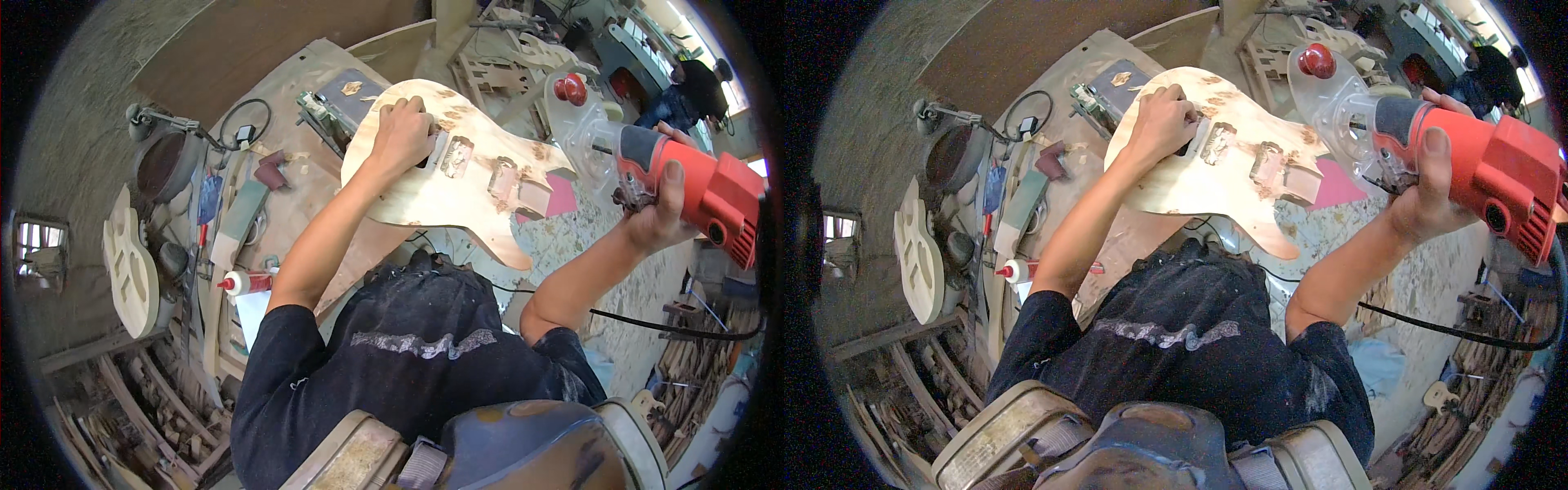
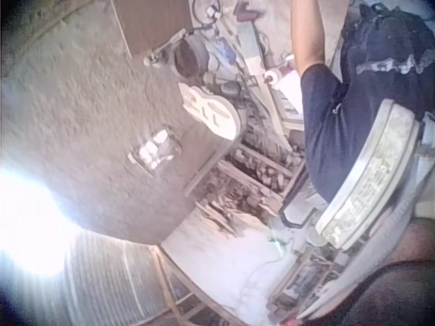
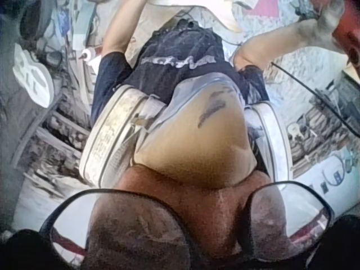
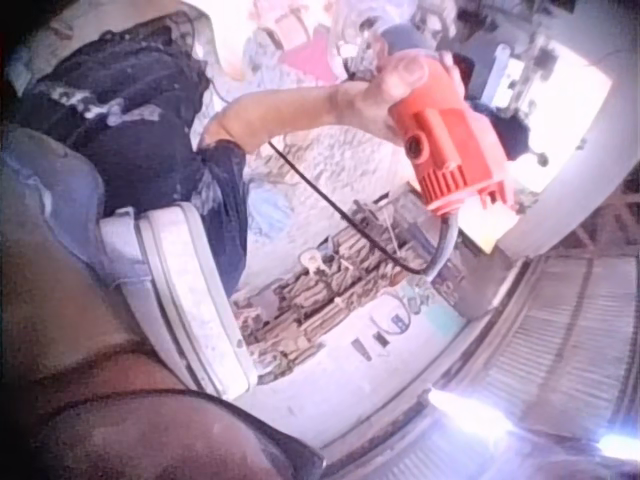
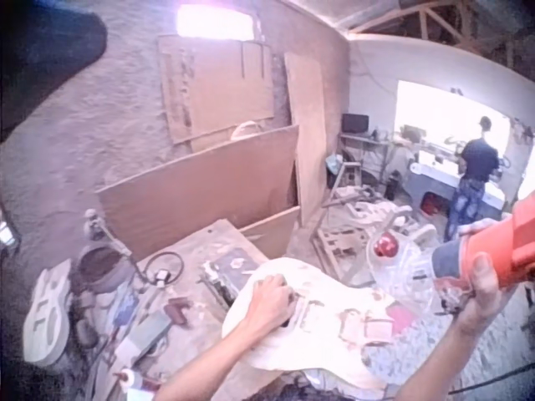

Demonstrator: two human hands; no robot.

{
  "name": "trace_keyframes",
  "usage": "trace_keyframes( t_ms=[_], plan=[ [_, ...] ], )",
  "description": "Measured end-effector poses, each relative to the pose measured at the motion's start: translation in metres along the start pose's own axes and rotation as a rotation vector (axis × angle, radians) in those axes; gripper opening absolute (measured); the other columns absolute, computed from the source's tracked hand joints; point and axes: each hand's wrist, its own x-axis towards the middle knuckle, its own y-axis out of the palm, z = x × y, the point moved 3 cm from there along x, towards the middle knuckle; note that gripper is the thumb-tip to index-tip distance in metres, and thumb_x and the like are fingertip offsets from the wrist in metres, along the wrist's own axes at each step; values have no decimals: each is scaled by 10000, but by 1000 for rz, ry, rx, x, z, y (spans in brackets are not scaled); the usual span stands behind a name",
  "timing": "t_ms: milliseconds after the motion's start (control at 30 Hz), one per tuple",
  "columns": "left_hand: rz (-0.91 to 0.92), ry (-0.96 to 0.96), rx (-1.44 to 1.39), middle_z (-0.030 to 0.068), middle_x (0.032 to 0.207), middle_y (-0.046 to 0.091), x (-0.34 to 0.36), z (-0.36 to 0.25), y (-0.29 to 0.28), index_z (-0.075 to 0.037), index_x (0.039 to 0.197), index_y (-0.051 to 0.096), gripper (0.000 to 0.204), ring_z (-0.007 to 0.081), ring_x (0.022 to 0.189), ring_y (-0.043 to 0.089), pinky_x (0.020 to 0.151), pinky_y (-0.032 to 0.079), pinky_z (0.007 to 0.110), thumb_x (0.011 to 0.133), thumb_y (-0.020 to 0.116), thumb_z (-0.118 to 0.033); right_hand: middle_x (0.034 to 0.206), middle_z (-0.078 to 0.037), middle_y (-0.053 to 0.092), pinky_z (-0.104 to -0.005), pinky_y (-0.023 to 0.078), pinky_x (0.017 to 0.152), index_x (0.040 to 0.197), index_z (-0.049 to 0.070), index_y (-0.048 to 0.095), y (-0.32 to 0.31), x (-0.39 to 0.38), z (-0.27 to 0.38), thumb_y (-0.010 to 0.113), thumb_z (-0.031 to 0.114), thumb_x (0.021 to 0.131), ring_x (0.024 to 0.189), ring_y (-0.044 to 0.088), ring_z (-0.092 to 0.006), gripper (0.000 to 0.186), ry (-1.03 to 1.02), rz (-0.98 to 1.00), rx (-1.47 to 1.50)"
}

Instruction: The person uses a handheld router to cut out the pickup cavities on a wooden guitar body.

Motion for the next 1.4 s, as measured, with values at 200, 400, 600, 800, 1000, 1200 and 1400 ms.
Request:
trace_keyframes(
  t_ms=[200, 400, 600, 800, 1000, 1200, 1400],
  plan=[
    [88, 52, -58, 129, 954, 643, -6, 4, -19, -72, 767, 741, 93, 329, 974, 615, 890, 476, 457, 747, 700, -153, 1018, -307, 699, -465, 606, 842, 1213, -129, 507, -2, 0, 7, 786, 168, 760, 891, 721, -362, 609, -8, 22, -48],
    [-128, -461, -170, 203, 1024, 677, 0, 52, -67, -60, 980, 760, 293, 381, 1045, 643, 929, 506, 470, 743, 739, -232, 1025, -307, 698, -463, 590, 857, 1262, -125, 466, -14, 0, 9, 772, 176, 772, 915, 711, -351, 651, 30, 10, -104],
    [7, -399, -135, 266, 1297, 630, -1, 85, -57, -26, 1311, 633, 688, 421, 1197, 625, 1010, 510, 480, 786, 794, -440, 1038, -314, 695, -468, 588, 860, 1265, -123, 465, -16, 0, 11, 756, 162, 783, 929, 708, -359, 632, 50, -16, -88],
    [136, -591, -139, 343, 1249, 616, -40, 60, -23, 73, 1359, 518, 1017, 460, 1210, 615, 1025, 501, 481, 747, 788, -693, 1048, -320, 691, -484, 593, 852, 1267, -129, 457, -19, -3, 11, 749, 149, 784, 936, 709, -382, 629, 48, -14, -113],
    [118, -835, -364, 300, 1161, 680, -63, 80, -21, 150, 1287, 530, 1030, 376, 1022, 706, 893, 553, 419, 766, 779, -703, 1045, -313, 702, -445, 589, 872, 1167, -146, 539, -20, -3, 9, 727, 200, 810, 930, 712, -347, 531, 86, 20, -134],
    [86, -1028, -957, 242, 1141, 730, -109, 68, -8, 161, 1274, 617, 850, 254, 1037, 728, 835, 572, 363, 905, 721, -598, 1046, -308, 706, -452, 597, 882, 1163, -152, 551, -14, -7, 7, 730, 168, 806, 935, 717, -352, 512, 86, 20, -35],
    [-456, -1026, -1425, 200, 1193, 712, -159, -1, -2, 140, 1318, 571, 622, 253, 1005, 730, 908, 573, 361, 1084, 514, -434, 1057, -303, 703, -447, 606, 876, 1234, -150, 530, -8, -7, 3, 738, 116, 814, 921, 726, -355, 539, 117, 58, -17]
  ],
)
